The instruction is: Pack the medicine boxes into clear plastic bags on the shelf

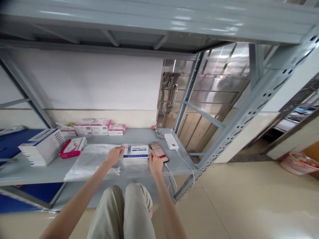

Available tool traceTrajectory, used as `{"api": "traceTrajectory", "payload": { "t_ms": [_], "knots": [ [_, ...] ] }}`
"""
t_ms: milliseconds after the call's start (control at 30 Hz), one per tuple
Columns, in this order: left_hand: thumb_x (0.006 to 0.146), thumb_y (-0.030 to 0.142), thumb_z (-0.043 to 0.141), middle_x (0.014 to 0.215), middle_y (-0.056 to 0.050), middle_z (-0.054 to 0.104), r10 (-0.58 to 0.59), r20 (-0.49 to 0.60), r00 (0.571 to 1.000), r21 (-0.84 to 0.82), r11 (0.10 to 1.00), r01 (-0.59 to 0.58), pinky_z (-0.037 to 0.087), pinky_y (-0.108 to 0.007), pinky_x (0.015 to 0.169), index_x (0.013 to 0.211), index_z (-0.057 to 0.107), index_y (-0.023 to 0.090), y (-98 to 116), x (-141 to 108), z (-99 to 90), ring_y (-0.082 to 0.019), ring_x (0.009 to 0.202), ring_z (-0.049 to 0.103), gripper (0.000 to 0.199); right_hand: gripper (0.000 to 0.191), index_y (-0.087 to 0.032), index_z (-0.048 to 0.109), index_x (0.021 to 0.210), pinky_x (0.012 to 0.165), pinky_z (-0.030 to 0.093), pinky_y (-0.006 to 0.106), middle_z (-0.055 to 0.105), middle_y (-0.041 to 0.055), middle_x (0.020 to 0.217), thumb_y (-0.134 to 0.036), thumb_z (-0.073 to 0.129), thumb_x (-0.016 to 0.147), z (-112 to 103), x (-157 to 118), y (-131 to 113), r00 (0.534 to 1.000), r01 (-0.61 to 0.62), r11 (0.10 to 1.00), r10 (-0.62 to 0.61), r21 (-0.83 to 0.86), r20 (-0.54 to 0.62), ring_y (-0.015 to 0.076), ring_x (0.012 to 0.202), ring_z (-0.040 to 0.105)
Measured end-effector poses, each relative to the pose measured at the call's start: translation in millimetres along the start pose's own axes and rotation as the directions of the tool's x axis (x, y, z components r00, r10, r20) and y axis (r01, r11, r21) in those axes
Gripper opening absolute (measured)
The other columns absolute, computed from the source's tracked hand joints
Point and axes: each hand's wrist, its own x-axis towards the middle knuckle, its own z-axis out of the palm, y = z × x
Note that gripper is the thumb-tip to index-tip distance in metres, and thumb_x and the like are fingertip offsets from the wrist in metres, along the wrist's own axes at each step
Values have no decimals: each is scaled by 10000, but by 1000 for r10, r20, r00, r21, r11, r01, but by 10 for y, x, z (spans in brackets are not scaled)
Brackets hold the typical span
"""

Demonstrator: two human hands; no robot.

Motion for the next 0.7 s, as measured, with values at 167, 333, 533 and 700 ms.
{"api": "traceTrajectory", "payload": {
  "t_ms": [167,333,533,700],
  "knots": [
    [901,116,372,991,-107,713,-20,47,999,-44,999,22,458,-290,749,1188,598,209,2,191,84,-236,924,667,377,409,-207,606,1171,772,472,313,706,87,1058,-367,293,964,62,156,-12,1000,-24,967,27,254,-7,250,998,652],
    [877,121,439,1022,-131,701,24,108,994,-20,1000,-22,463,-297,763,1013,657,164,2,180,123,-254,946,661,261,345,-172,575,1184,764,438,275,693,104,1069,-157,410,881,113,194,-43,996,-53,966,32,254,84,232,988,643],
    [867,65,412,1119,-192,638,57,153,987,59,996,-67,442,-374,901,977,660,95,-14,29,197,-296,1088,591,273,351,-159,535,1171,705,406,277,690,92,894,-99,409,849,157,160,-83,989,-138,968,122,208,89,242,915,639],
    [929,131,355,1149,-162,634,28,169,985,50,998,-37,451,-335,897,1055,618,127,-70,75,205,-254,1100,593,292,363,-167,515,1200,682,403,279,686,80,857,-128,401,858,242,149,-66,989,-149,953,144,264,38,245,863,644]
  ]
}}
